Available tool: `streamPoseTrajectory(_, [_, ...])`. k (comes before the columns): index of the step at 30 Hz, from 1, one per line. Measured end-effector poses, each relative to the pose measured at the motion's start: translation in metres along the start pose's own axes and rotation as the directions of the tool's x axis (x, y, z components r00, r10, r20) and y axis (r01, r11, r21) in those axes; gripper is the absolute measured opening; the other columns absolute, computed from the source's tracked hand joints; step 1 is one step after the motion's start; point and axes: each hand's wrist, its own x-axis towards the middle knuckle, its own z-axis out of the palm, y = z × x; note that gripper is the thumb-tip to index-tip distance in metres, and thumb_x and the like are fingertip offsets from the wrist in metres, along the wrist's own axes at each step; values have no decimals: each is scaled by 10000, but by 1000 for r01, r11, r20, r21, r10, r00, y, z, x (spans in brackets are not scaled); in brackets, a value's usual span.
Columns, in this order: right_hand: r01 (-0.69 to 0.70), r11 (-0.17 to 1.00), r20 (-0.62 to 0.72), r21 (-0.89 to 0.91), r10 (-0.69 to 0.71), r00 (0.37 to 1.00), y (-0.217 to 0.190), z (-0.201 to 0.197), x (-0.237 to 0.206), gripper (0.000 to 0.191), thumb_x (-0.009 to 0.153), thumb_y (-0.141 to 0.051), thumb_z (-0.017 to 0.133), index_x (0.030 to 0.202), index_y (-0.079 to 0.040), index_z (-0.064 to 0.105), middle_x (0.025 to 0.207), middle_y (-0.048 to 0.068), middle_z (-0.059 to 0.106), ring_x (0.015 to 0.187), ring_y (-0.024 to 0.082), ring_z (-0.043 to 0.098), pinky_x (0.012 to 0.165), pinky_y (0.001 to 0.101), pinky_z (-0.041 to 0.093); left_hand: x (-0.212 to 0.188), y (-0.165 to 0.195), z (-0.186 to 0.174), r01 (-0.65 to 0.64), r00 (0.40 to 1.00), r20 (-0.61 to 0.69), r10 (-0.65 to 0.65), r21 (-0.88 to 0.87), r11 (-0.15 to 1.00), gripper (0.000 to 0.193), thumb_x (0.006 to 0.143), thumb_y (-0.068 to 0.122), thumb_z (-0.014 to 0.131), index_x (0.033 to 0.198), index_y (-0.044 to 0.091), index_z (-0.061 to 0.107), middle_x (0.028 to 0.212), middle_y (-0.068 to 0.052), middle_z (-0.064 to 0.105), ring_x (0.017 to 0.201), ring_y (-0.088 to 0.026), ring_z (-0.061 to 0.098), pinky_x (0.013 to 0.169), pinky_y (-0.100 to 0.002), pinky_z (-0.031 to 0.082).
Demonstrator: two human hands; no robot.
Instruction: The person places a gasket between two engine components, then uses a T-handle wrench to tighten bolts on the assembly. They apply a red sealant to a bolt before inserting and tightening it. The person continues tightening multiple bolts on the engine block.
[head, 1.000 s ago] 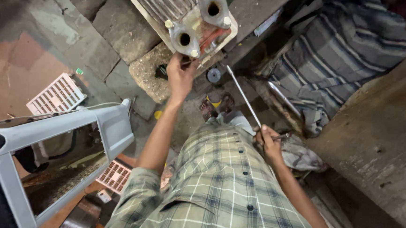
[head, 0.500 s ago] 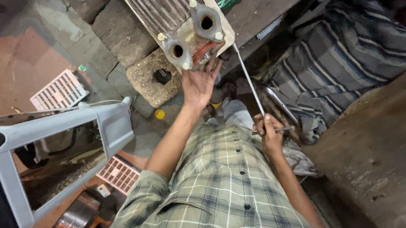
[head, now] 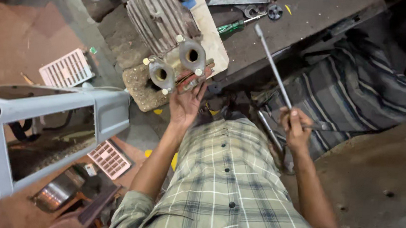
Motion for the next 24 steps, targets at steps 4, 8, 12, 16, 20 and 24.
streamPoseTrajectory(4, [90,996,81,-2,-90,993,-18,5,40,447,1135,-348,501,1067,66,657,661,8,489,683,128,516,682,298,444,-2,-5,-5,-48,998,-30,48,4,999,750,901,555,736,1431,78,502,1428,-101,588,1386,-338,539,1286,-521,346])
streamPoseTrajectory(8, [44,999,132,-25,-40,990,-31,14,63,445,1134,-333,501,1075,79,657,659,8,486,656,104,474,664,280,426,-3,-7,-11,-59,997,-43,59,6,998,763,898,582,738,1429,77,526,1403,-101,609,1360,-347,557,1278,-549,354])
streamPoseTrajectory(12, [56,998,162,-21,-51,985,-38,28,84,422,1135,-306,507,1087,85,660,689,11,513,649,87,457,644,262,398,-4,-10,-7,-72,995,-66,72,-4,997,811,869,653,747,1420,95,541,1402,-116,613,1351,-346,562,1289,-563,355])
streamPoseTrajectory(16, [124,987,214,-104,-99,972,-49,41,105,348,1121,-240,530,1130,80,666,712,-3,527,635,84,462,600,277,383,-8,-12,12,-48,998,-30,46,-40,998,871,831,726,742,1391,93,533,1479,-137,581,1429,-349,514,1274,-656,328])
streamPoseTrajectory(20, [376,845,306,-380,-269,913,-58,50,129,243,1093,-147,567,1132,58,691,699,33,581,629,138,547,606,318,442,-9,-12,33,-23,998,-68,19,-65,998,896,747,727,748,1423,178,534,1498,-87,537,1440,-311,448,1212,-697,293])
streamPoseTrajectory(24, [618,624,427,-478,-450,785,-58,55,151,156,1075,-88,632,1107,50,699,749,116,614,692,263,595,669,379,465,-8,-19,37,-91,994,-64,83,-129,987,777,781,682,760,1338,153,643,1492,-105,563,1420,-328,488,1240,-688,303])
